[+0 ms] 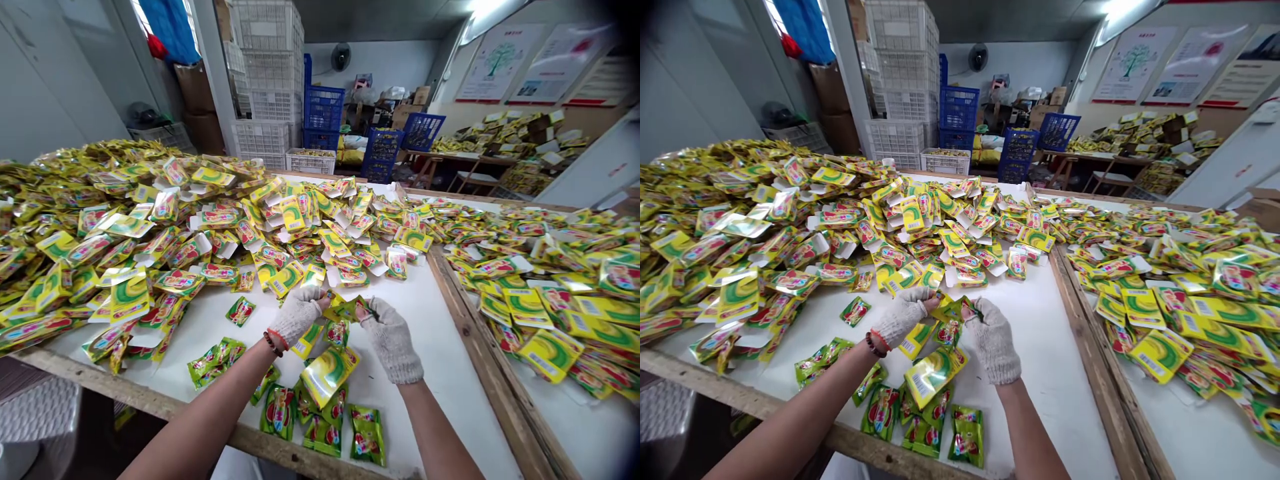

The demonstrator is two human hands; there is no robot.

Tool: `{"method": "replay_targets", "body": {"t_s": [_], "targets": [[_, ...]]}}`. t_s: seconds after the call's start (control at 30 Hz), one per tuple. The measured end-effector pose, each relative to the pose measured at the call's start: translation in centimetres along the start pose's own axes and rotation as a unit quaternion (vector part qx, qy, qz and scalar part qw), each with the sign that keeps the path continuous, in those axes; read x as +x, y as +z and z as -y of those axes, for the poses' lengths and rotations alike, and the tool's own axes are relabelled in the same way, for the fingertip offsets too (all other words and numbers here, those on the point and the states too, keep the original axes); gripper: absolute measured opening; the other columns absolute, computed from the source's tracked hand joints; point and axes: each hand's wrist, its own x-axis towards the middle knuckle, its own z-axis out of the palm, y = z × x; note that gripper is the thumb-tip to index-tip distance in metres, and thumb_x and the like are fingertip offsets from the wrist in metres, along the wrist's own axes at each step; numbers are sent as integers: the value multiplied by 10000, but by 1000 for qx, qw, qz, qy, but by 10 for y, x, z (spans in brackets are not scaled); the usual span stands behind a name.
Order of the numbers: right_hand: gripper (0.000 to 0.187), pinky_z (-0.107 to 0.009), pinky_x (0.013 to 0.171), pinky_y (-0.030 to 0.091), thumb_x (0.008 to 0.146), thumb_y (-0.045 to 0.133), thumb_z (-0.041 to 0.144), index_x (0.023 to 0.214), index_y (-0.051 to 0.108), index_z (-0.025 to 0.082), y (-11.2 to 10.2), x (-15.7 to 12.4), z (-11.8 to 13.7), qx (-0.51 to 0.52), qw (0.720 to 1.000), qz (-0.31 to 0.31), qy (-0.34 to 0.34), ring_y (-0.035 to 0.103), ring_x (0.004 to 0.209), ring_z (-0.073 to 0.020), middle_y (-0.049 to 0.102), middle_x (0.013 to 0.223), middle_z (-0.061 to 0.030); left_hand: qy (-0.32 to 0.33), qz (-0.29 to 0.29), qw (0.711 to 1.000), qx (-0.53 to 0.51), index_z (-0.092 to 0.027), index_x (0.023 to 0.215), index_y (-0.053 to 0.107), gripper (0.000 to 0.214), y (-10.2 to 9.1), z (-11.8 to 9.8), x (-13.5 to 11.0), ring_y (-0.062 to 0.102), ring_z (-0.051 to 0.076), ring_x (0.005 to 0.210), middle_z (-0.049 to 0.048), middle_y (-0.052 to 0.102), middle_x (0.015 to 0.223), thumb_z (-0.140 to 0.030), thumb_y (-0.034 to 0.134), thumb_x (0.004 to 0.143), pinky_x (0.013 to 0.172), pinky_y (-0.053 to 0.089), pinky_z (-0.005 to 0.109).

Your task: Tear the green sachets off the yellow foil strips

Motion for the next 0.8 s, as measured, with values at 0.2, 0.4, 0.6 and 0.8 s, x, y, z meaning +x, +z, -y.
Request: {"method": "replay_targets", "body": {"t_s": [0.2, 0.4, 0.6, 0.8], "targets": [[322, -240, 476, 410, 795, 595, 518, 874, 577, 207, 13, -4, 2, 163, 982, -7, 101, 533, 532, -133, 622, 714, 3, -4, -4, 993, -120, -139, 788, 605, 302, 16, 7, -13, 622, 122, 630, 2, 626, 734, -393, 739, 692, 596, 558, 258], [280, -244, 542, 415, 824, 581, 471, 761, 578, 198, 21, -6, -8, 62, 998, -11, 23, 531, 626, -146, 627, 702, -11, -4, 18, 977, -214, -137, 887, 598, 362, 23, 5, -20, 654, 145, 655, 48, 684, 825, -332, 797, 656, 605, 560, 262], [274, -276, 633, 470, 817, 591, 450, 924, 592, 198, 15, -3, -5, 25, 1000, -16, 9, 582, 701, -170, 653, 788, -25, 9, 55, 995, -87, -134, 874, 601, 417, 12, 3, -12, 636, 157, 660, 23, 644, 780, -415, 793, 632, 581, 569, 295], [274, -313, 720, 520, 822, 574, 417, 973, 612, 192, 14, 2, -9, 97, 993, 66, 17, 639, 819, -202, 689, 914, -56, 55, 56, 993, 93, -168, 825, 539, 371, 13, -3, -14, 575, 143, 626, -5, 579, 697, -516, 643, 751, 578, 494, 270]]}}
